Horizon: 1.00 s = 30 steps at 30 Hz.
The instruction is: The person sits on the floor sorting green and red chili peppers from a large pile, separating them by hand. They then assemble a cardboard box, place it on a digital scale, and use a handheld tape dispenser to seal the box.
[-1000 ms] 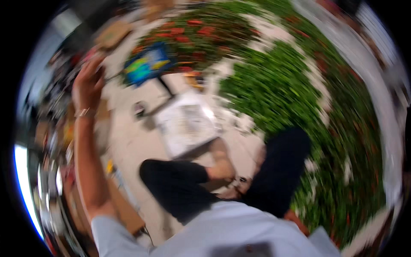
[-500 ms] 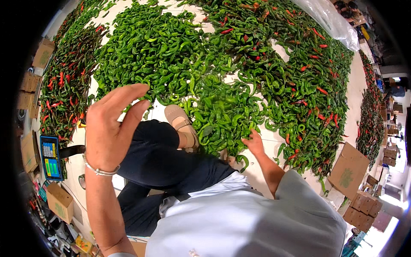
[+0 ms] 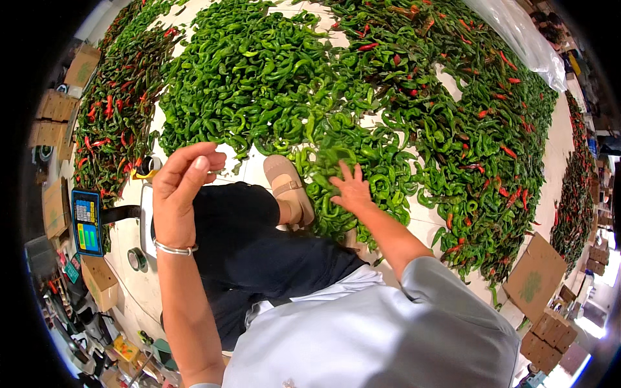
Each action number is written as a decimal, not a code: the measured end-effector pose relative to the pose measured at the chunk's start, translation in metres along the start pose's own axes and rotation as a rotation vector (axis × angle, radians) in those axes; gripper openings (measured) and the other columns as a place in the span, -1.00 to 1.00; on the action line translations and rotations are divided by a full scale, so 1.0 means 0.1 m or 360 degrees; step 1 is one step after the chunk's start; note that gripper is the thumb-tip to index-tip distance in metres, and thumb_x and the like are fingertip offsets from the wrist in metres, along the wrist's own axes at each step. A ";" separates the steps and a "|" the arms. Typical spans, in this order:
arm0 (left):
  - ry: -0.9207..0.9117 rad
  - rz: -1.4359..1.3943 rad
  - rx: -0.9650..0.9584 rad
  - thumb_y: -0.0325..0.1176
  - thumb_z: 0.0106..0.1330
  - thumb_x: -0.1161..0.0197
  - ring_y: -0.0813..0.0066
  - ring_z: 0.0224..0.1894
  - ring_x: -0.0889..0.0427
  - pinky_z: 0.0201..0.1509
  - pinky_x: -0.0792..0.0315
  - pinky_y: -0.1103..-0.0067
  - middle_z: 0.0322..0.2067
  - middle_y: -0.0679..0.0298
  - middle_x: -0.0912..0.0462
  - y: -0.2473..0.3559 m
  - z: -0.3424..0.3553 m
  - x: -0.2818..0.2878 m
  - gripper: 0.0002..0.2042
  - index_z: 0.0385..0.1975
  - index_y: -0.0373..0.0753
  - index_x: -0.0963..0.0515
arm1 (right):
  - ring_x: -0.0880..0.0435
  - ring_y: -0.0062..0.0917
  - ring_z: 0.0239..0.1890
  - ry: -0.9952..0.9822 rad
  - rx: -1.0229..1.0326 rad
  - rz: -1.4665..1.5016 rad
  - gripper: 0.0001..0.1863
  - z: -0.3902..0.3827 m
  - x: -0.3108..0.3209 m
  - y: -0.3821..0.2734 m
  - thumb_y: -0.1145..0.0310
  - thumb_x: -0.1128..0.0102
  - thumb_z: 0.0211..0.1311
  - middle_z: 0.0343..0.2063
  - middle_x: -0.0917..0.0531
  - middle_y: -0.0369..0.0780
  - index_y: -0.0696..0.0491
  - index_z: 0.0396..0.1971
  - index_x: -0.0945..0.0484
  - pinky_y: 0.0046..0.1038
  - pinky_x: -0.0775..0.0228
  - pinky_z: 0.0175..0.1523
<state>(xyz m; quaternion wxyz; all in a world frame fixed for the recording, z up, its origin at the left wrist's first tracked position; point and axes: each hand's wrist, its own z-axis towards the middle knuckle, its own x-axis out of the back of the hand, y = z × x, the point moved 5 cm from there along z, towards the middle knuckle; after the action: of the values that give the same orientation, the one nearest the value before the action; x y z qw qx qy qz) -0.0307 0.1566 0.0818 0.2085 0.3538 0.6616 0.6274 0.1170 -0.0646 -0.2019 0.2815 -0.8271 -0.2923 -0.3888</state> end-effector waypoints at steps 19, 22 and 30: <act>0.0047 -0.0435 0.0001 -0.36 0.29 -0.04 0.53 -0.24 -0.56 -0.13 -0.39 0.63 -0.31 0.19 -0.61 -0.13 0.17 0.10 -0.74 -0.12 -0.38 -0.47 | -0.52 -0.29 -0.19 -0.0204 -0.0024 0.0851 -0.60 0.27 0.60 0.64 0.08 -0.25 -0.03 -0.17 -0.55 -0.13 -0.02 -0.20 -0.55 -0.39 -0.35 -0.04; 0.0060 -0.0446 -0.0001 -0.36 0.29 -0.03 0.53 -0.24 -0.56 -0.12 -0.39 0.63 -0.31 0.19 -0.61 -0.15 0.16 0.14 -0.74 -0.11 -0.38 -0.47 | -0.44 -0.22 -0.01 0.0222 0.0108 0.0703 -0.75 0.31 0.62 0.80 0.15 -0.21 0.01 -0.06 -0.51 -0.16 -0.09 -0.30 -0.60 -0.35 -0.29 0.07; 0.0074 -0.0417 0.0007 -0.35 0.30 -0.03 0.50 -0.21 -0.57 -0.11 -0.39 0.62 -0.29 0.18 -0.61 -0.23 0.15 0.24 -0.73 -0.10 -0.37 -0.46 | -0.53 -0.27 -0.14 0.0486 0.0394 0.0858 -0.81 0.06 0.72 0.61 0.43 -0.25 -0.16 -0.23 -0.58 -0.17 -0.05 -0.42 -0.61 -0.34 -0.39 -0.06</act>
<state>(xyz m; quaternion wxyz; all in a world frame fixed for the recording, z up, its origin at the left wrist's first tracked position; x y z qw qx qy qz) -0.0402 0.1851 0.0613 0.2725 0.2502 0.7082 0.6013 0.2007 -0.0828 -0.1614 0.5132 -0.7664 -0.0624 -0.3812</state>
